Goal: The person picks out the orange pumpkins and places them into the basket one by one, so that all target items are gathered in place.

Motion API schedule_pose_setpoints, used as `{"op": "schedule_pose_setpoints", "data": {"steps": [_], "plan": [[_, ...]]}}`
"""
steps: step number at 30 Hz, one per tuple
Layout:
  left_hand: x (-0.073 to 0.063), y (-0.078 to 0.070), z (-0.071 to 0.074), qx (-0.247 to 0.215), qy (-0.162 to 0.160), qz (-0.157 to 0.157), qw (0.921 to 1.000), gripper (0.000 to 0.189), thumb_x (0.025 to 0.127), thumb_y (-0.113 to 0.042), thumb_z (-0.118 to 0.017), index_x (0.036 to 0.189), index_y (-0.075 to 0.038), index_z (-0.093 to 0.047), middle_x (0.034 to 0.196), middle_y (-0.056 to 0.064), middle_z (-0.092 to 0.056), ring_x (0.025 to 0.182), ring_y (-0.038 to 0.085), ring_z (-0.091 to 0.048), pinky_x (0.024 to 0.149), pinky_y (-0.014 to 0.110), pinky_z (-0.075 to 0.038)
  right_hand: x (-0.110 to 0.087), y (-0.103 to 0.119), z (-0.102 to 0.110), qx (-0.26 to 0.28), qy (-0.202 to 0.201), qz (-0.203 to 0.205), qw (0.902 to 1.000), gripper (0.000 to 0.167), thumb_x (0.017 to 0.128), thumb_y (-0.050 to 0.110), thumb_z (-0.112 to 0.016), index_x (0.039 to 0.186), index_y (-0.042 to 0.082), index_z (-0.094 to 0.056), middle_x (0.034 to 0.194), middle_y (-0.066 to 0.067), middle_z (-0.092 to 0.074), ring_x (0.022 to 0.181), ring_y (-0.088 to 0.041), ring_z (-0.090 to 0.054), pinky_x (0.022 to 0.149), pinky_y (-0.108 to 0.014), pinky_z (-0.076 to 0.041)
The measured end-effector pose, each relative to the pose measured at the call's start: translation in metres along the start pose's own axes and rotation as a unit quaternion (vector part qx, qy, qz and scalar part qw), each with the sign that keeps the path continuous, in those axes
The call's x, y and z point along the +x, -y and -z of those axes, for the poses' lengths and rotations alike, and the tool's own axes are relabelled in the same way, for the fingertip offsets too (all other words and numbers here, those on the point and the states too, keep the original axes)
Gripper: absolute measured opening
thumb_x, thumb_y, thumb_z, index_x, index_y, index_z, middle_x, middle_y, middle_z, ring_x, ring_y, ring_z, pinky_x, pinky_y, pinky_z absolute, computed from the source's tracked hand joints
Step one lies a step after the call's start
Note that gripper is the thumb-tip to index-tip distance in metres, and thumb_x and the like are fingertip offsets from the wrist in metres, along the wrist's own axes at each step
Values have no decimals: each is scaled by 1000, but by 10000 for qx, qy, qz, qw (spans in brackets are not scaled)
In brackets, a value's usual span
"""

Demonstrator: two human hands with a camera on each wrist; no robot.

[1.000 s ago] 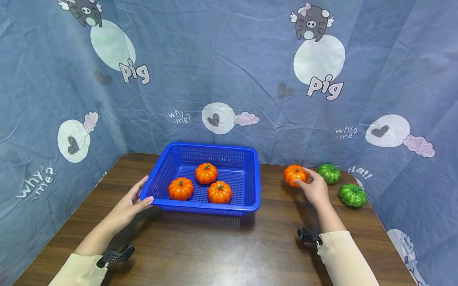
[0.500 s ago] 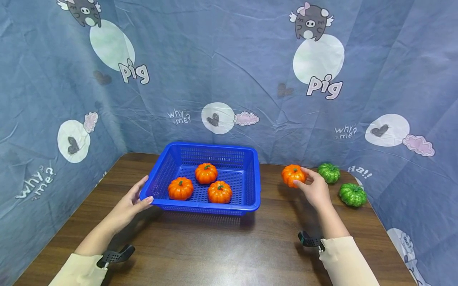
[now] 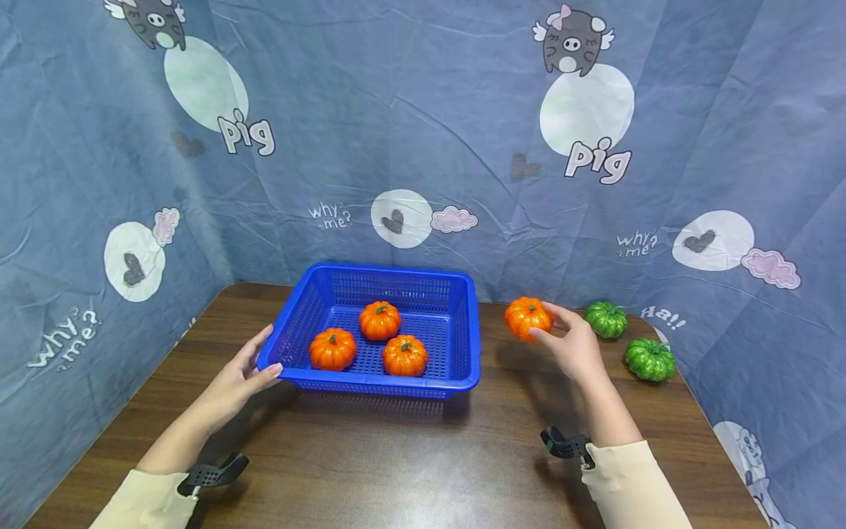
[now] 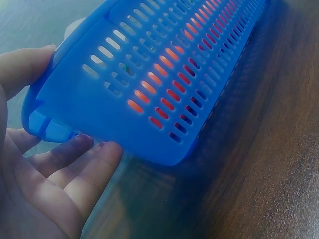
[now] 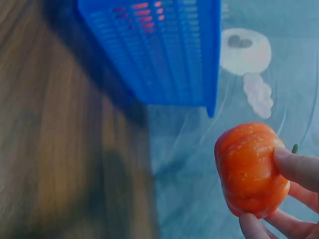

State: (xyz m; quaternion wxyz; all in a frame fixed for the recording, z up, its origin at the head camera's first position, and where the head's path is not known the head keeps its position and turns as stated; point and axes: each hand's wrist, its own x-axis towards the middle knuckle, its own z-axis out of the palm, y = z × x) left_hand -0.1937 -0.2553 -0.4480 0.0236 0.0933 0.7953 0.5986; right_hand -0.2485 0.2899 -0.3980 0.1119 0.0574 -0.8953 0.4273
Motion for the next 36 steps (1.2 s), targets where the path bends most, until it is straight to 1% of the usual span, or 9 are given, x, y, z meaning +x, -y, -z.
{"op": "schedule_pose_setpoints", "data": {"steps": [7, 12, 15, 19, 21, 23, 27, 31, 36], "plan": [[0, -1, 0, 125, -21, 33, 9999, 80, 101, -18, -60, 161, -10, -7, 152, 34, -33, 130, 48, -48, 99, 35, -50, 3, 18, -5, 197, 15, 92, 9998, 58, 92, 23, -75, 141, 1, -55, 130, -25, -62, 118, -40, -60, 77, -7, -44], [0, -1, 0, 140, -45, 58, 9999, 80, 101, -17, -60, 161, -11, -7, 153, 33, -32, 131, 48, -48, 99, 37, -50, 7, 29, -11, 299, 31, 102, 9995, 58, 91, 25, -76, 141, 4, -56, 132, -22, -62, 119, -37, -60, 79, -10, -45], [0, 0, 0, 104, -43, 53, 9999, 80, 101, -16, -60, 161, -11, -7, 153, 34, -31, 131, 48, -48, 98, 35, -50, 10, 37, -15, 401, 73, 125, 9991, 58, 91, 25, -76, 141, 4, -56, 137, -21, -59, 121, -37, -59, 86, -21, -50], [-1, 0, 1, 91, -43, 57, 9999, 81, 101, -17, -60, 162, -11, -7, 153, 34, -31, 131, 48, -48, 99, 36, -50, 14, 47, -18, 506, 180, 136, 9985, 57, 92, 24, -76, 142, 5, -56, 141, -21, -56, 123, -39, -58, 93, -43, -52], [-1, 0, 1, 107, -48, 74, 9999, 81, 101, -17, -60, 162, -11, -7, 153, 33, -30, 132, 48, -47, 99, 37, -49, 17, 52, -20, 543, 231, 154, 9981, 57, 92, 23, -76, 142, 5, -56, 141, -21, -56, 123, -39, -58, 95, -49, -52], [0, 0, 1, 119, -48, 92, 9999, 81, 101, -18, -60, 162, -12, -7, 154, 33, -30, 132, 48, -47, 99, 39, -49, 20, 56, -22, 548, 269, 196, 9979, 57, 91, 23, -76, 141, 5, -56, 140, -21, -56, 122, -40, -58, 94, -52, -52], [0, -1, 1, 105, -38, 110, 9999, 81, 101, -18, -60, 162, -12, -6, 154, 33, -29, 132, 48, -47, 100, 41, -47, 26, 63, -24, 552, 375, 218, 9975, 58, 91, 25, -76, 142, 6, -56, 139, -22, -56, 122, -41, -59, 95, -53, -52], [1, 0, 1, 100, -30, 104, 9999, 81, 101, -17, -60, 162, -13, -7, 154, 33, -30, 132, 48, -47, 100, 41, -47, 32, 69, -26, 580, 597, 166, 9964, 59, 91, 27, -77, 142, 7, -56, 139, -21, -57, 122, -39, -59, 95, -52, -53], [0, 0, 1, 122, -43, 107, 9999, 81, 101, -18, -61, 162, -13, -7, 154, 32, -30, 132, 48, -47, 100, 41, -48, 41, 79, -32, 734, 962, 175, 9925, 58, 91, 22, -76, 142, 4, -55, 135, -22, -59, 119, -38, -61, 91, -44, -56]]}}
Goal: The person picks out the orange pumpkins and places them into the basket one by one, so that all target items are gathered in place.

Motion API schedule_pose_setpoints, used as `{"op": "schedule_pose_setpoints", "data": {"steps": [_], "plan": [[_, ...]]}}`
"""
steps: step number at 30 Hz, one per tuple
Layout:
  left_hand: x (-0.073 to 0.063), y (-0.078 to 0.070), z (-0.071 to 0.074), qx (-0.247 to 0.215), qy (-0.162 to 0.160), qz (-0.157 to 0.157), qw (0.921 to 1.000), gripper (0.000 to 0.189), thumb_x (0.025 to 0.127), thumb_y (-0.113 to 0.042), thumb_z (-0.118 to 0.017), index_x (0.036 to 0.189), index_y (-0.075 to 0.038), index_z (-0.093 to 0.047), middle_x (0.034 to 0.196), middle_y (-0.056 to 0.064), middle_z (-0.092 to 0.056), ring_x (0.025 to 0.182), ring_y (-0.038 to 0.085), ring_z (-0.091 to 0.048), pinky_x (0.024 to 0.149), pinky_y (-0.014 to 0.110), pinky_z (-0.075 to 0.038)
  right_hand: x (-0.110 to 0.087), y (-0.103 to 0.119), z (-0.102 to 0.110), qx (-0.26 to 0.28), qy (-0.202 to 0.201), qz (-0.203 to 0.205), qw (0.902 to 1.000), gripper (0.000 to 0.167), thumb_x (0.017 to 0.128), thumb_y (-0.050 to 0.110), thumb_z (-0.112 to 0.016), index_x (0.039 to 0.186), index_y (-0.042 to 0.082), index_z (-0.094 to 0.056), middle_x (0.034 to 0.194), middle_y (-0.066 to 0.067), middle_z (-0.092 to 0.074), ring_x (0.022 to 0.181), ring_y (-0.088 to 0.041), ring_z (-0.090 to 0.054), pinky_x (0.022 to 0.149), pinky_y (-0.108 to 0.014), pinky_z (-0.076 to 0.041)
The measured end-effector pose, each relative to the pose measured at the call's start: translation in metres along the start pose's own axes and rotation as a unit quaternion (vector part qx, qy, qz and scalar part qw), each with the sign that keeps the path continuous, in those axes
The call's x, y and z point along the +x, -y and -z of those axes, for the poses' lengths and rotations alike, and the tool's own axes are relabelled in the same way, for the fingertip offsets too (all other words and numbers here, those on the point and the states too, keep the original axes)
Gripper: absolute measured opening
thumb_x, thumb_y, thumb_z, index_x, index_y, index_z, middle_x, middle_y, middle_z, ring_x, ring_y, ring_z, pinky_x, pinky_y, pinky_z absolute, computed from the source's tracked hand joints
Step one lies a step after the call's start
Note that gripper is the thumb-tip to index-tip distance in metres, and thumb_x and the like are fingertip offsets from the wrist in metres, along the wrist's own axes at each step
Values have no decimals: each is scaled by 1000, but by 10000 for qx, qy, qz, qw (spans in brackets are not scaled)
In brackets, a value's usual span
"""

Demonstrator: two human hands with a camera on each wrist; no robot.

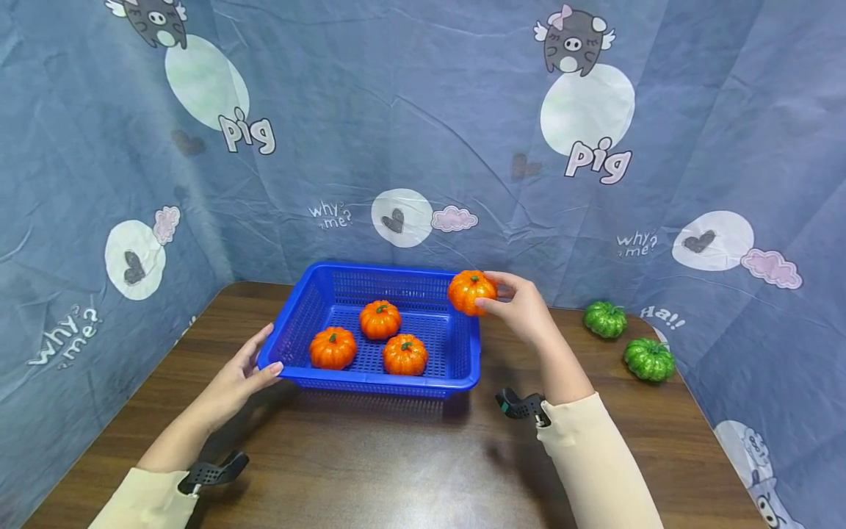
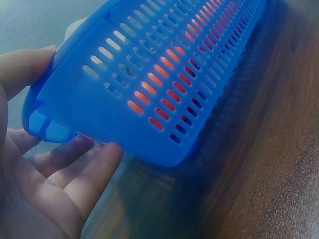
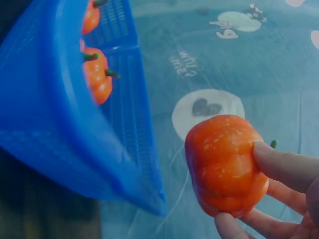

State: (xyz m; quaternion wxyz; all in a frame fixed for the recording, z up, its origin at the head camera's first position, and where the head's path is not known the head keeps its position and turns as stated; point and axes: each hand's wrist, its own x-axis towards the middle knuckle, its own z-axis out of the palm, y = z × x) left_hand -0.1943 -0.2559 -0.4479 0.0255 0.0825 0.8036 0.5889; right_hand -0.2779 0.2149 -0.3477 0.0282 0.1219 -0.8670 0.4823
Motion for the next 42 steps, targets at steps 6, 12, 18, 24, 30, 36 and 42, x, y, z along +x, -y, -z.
{"op": "schedule_pose_setpoints", "data": {"steps": [6, 12, 18, 24, 30, 36, 42], "plan": [[0, 1, 0, -49, 8, -41, 10000, 81, 101, -17, -61, 162, -12, -7, 153, 33, -31, 131, 48, -47, 99, 36, -49, 12, 5, -10, 255, 227, 92, 9994, 55, 90, 12, -75, 139, -3, -55, 135, -25, -59, 116, -41, -62, 88, -37, -58], [0, 1, 0, -103, 33, -68, 9999, 81, 101, -16, -60, 162, -11, -7, 154, 34, -29, 132, 49, -46, 99, 34, -49, 23, 11, -17, 286, 468, -35, 9985, 53, 90, 11, -75, 138, -3, -56, 132, -26, -60, 116, -40, -62, 91, -42, -57], [0, 2, 0, -139, 32, -110, 9998, 82, 101, -17, -61, 161, -9, -7, 153, 34, -30, 132, 49, -46, 98, 29, -50, 33, 16, -23, 54, 771, -142, 9969, 54, 91, 13, -74, 138, -3, -55, 135, -27, -57, 116, -39, -63, 91, -43, -56], [1, 4, 0, -218, 65, -161, 9996, 82, 100, -17, -62, 161, -8, -7, 151, 35, -33, 132, 50, -46, 96, 24, -50, 43, 19, -34, 99, 1018, -343, 9942, 53, 91, 10, -74, 138, -5, -55, 138, -27, -54, 112, -37, -64, 93, -43, -56], [1, 3, 1, -151, 67, -176, 9997, 82, 101, -18, -61, 161, -9, -7, 151, 34, -33, 132, 49, -46, 97, 26, -50, 54, 22, -45, 181, 1220, -623, 9904, 52, 91, 5, -72, 138, -6, -54, 139, -30, -52, 115, -40, -61, 96, -49, -53], [0, 3, 1, -100, 66, -159, 9998, 82, 101, -18, -61, 161, -9, -7, 152, 34, -32, 133, 49, -45, 99, 29, -49, 65, 21, -54, 223, 1392, -945, 9855, 51, 91, 4, -71, 137, -7, -53, 139, -31, -51, 118, -41, -60, 98, -50, -51], [0, 2, 0, -224, 76, -164, 9996, 81, 101, -17, -61, 161, -8, -7, 151, 35, -32, 132, 50, -45, 96, 24, -50, 70, 24, -62, 61, 1456, -1140, 9827, 50, 90, 4, -73, 136, -6, -55, 138, -29, -53, 118, -41, -61, 97, -48, -53]]}}
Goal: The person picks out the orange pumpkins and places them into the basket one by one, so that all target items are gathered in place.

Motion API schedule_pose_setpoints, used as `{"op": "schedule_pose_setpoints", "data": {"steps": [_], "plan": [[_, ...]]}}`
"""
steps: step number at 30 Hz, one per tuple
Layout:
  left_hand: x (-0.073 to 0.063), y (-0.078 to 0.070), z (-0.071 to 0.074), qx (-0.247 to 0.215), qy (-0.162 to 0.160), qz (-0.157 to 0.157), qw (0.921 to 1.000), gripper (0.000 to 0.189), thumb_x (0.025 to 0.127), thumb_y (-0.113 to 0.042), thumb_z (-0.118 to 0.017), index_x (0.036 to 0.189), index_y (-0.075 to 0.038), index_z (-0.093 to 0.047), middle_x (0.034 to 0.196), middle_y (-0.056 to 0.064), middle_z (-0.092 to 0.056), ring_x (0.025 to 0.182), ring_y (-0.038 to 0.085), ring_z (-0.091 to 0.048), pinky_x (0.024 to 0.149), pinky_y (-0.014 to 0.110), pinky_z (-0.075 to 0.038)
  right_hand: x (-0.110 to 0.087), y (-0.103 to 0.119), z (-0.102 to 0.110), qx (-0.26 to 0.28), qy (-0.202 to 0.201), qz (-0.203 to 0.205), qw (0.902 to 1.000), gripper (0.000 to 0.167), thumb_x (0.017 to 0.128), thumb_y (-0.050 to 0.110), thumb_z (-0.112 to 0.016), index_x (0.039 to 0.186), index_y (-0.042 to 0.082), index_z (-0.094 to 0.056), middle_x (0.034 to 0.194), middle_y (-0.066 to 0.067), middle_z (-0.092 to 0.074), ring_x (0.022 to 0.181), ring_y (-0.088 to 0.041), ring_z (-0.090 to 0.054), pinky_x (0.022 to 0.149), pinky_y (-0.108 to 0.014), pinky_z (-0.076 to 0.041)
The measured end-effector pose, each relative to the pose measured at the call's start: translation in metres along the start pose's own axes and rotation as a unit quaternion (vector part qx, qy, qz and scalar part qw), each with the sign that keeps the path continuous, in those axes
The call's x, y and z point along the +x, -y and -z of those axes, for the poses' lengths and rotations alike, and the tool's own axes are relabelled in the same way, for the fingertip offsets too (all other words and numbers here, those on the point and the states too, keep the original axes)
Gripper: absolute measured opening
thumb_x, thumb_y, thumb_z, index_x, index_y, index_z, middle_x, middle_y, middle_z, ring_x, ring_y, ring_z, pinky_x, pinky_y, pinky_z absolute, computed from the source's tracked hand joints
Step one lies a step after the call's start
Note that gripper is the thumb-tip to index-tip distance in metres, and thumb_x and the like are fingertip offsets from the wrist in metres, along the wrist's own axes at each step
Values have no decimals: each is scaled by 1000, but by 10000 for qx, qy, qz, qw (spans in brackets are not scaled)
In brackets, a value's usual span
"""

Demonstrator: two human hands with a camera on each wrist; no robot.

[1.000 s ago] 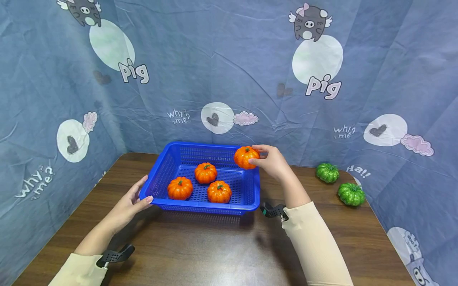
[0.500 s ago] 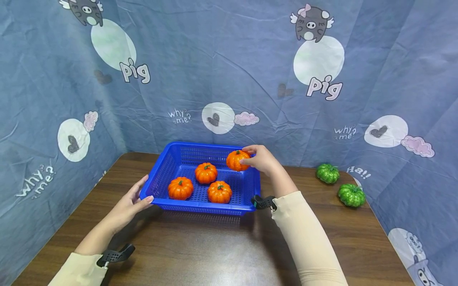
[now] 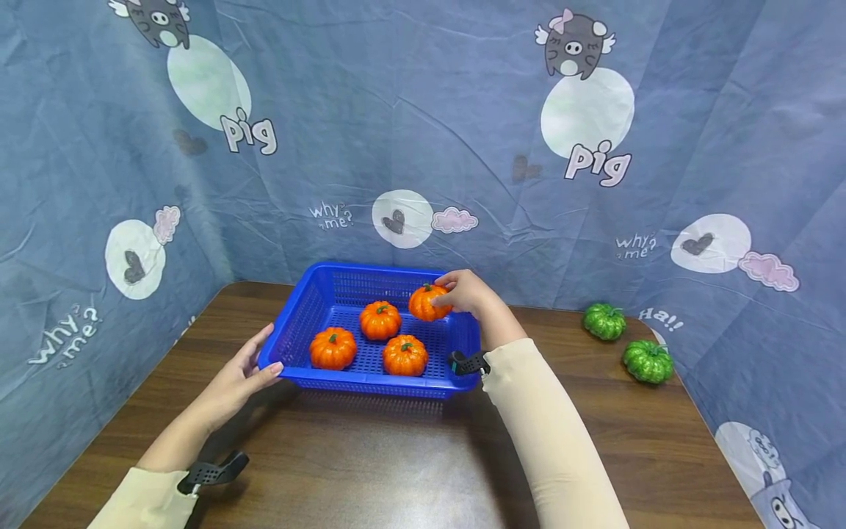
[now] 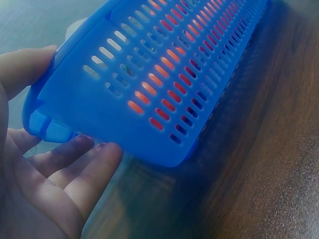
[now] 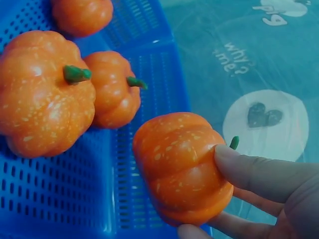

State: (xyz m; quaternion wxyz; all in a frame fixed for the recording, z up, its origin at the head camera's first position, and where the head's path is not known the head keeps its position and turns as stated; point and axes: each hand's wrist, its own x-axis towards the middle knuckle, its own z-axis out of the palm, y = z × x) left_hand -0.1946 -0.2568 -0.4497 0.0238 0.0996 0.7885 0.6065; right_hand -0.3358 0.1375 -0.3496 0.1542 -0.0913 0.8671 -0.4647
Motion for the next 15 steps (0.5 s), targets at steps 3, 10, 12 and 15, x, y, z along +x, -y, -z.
{"op": "schedule_pose_setpoints", "data": {"steps": [3, 10, 12, 15], "plan": [[0, -1, 0, -2, -13, 15, 10000, 81, 101, -17, -61, 161, -8, -7, 151, 35, -32, 132, 50, -45, 95, 24, -51, 5, 2, -2, -124, -7, -46, 9999, 49, 90, 4, -73, 135, -6, -56, 137, -28, -54, 118, -39, -61, 96, -47, -54], [0, -1, 0, 106, -21, 38, 9999, 81, 101, -16, -61, 161, -9, -6, 151, 34, -33, 131, 49, -47, 97, 27, -50, 16, 4, -13, -314, 109, -146, 9993, 48, 89, 1, -73, 134, -6, -57, 138, -29, -54, 120, -39, -60, 97, -47, -53], [0, -1, 0, 122, -21, 35, 9999, 82, 101, -17, -61, 161, -10, -7, 151, 34, -34, 131, 49, -47, 97, 27, -50, 18, 3, -17, -319, 110, -180, 9993, 48, 89, 0, -73, 133, -6, -57, 138, -30, -54, 119, -39, -60, 98, -48, -52], [0, -1, 1, 147, -10, 40, 9999, 82, 101, -18, -61, 161, -10, -6, 151, 34, -33, 132, 49, -46, 98, 27, -50, 21, -1, -23, -309, 16, -240, 9992, 47, 88, 0, -73, 133, -6, -58, 136, -29, -55, 117, -37, -61, 97, -46, -53]]}}
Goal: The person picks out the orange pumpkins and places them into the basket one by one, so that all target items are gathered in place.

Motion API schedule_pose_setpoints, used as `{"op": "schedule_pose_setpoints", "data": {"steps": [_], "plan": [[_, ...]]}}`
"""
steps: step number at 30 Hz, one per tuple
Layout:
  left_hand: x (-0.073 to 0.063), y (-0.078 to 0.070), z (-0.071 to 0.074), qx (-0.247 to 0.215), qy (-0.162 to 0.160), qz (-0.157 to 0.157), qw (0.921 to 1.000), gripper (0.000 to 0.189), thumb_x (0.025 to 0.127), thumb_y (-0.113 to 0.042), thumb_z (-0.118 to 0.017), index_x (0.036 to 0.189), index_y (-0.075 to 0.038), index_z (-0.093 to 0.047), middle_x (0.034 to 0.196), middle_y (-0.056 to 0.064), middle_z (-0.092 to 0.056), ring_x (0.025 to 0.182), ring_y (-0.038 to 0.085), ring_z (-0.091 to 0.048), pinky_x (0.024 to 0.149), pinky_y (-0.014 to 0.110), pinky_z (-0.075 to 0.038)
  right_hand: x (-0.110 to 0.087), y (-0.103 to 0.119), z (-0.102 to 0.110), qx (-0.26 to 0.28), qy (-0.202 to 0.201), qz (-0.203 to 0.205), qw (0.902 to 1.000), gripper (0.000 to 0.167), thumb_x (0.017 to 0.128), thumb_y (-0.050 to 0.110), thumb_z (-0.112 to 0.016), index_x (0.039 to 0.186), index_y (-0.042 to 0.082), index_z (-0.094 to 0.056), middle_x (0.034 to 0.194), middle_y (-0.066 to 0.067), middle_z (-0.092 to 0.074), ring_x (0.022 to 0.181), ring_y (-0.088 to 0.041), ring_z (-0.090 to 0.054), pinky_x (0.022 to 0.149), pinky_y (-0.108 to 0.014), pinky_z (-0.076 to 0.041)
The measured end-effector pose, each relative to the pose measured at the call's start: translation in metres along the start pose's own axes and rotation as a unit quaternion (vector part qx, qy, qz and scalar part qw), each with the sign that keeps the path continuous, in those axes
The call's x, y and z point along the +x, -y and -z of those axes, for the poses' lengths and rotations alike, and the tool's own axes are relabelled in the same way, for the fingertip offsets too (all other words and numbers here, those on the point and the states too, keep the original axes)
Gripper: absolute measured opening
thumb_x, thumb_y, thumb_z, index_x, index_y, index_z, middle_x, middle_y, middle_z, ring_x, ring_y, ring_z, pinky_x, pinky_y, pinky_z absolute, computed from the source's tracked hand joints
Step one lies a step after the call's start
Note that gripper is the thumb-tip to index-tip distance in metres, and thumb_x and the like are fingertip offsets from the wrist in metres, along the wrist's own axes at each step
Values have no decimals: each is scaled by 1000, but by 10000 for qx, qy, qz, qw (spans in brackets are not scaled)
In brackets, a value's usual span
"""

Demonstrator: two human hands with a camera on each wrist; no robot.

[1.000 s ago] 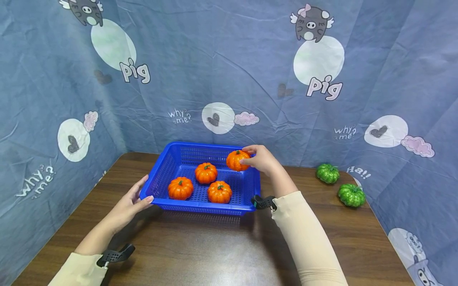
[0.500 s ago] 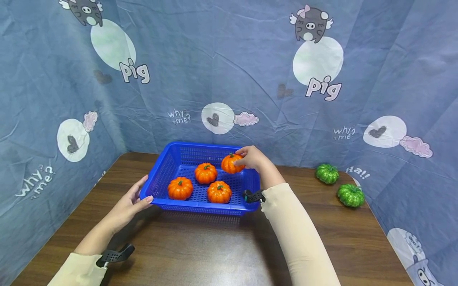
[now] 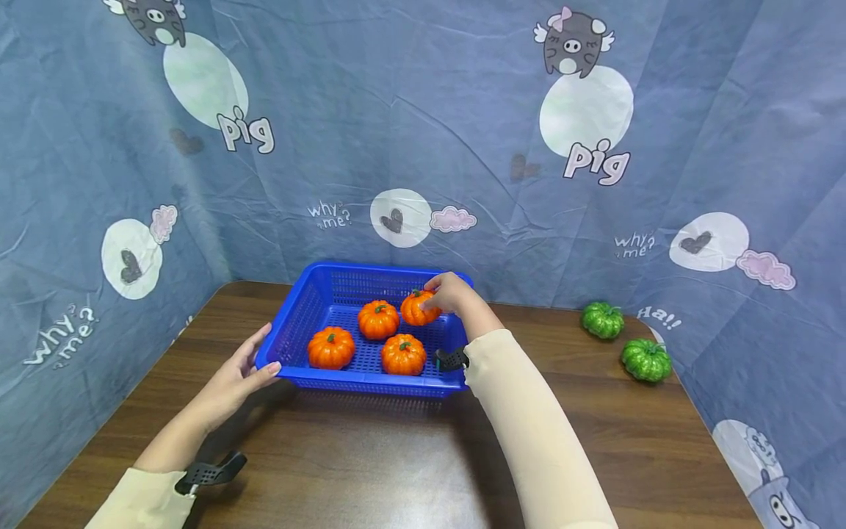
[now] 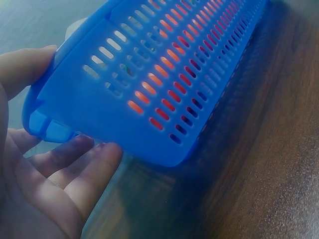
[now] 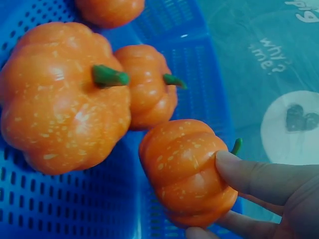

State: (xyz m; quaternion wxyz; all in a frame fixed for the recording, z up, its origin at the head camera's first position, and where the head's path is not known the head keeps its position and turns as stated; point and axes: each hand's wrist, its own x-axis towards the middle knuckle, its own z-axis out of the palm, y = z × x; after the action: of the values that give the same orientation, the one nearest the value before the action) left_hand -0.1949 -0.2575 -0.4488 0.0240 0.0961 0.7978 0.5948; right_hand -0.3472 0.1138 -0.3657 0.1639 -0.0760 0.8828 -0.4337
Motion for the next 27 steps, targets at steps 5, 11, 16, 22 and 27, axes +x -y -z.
{"op": "schedule_pose_setpoints", "data": {"steps": [5, 11, 16, 22, 27], "plan": [[0, 1, 0, -38, 11, -29, 10000, 82, 101, -18, -61, 161, -9, -6, 151, 34, -33, 132, 49, -46, 98, 26, -50, 5, -7, -4, -236, -129, -77, 9996, 46, 87, 0, -74, 131, -6, -60, 133, -27, -57, 111, -34, -63, 91, -41, -56], [0, 0, 0, -21, 27, -59, 10000, 81, 101, -18, -61, 161, -9, -6, 151, 34, -34, 131, 49, -47, 97, 23, -49, 7, -8, -5, -408, -93, -134, 9990, 47, 87, -1, -74, 132, -5, -60, 134, -25, -57, 115, -35, -62, 92, -41, -56], [-1, -1, -1, -58, 36, -71, 10000, 81, 101, -17, -60, 161, -9, -6, 150, 35, -34, 131, 49, -47, 96, 21, -49, 10, -9, -9, -500, -36, -165, 9986, 47, 87, -1, -74, 132, -4, -60, 135, -25, -57, 115, -34, -62, 92, -40, -56], [0, 1, -1, -58, 9, -82, 9999, 82, 101, -17, -61, 161, -9, -7, 150, 34, -34, 132, 49, -46, 95, 18, -48, 14, -15, -15, -446, -82, -96, 9989, 46, 86, 0, -76, 130, -4, -61, 134, -25, -57, 115, -35, -61, 92, -42, -56], [0, 1, 0, -6, -7, -38, 10000, 82, 101, -19, -62, 161, -10, -7, 150, 34, -35, 131, 48, -47, 98, 25, -49, 17, -18, -18, -225, -27, -84, 9997, 47, 86, -1, -76, 130, -4, -61, 135, -25, -57, 116, -34, -61, 94, -43, -55]]}}
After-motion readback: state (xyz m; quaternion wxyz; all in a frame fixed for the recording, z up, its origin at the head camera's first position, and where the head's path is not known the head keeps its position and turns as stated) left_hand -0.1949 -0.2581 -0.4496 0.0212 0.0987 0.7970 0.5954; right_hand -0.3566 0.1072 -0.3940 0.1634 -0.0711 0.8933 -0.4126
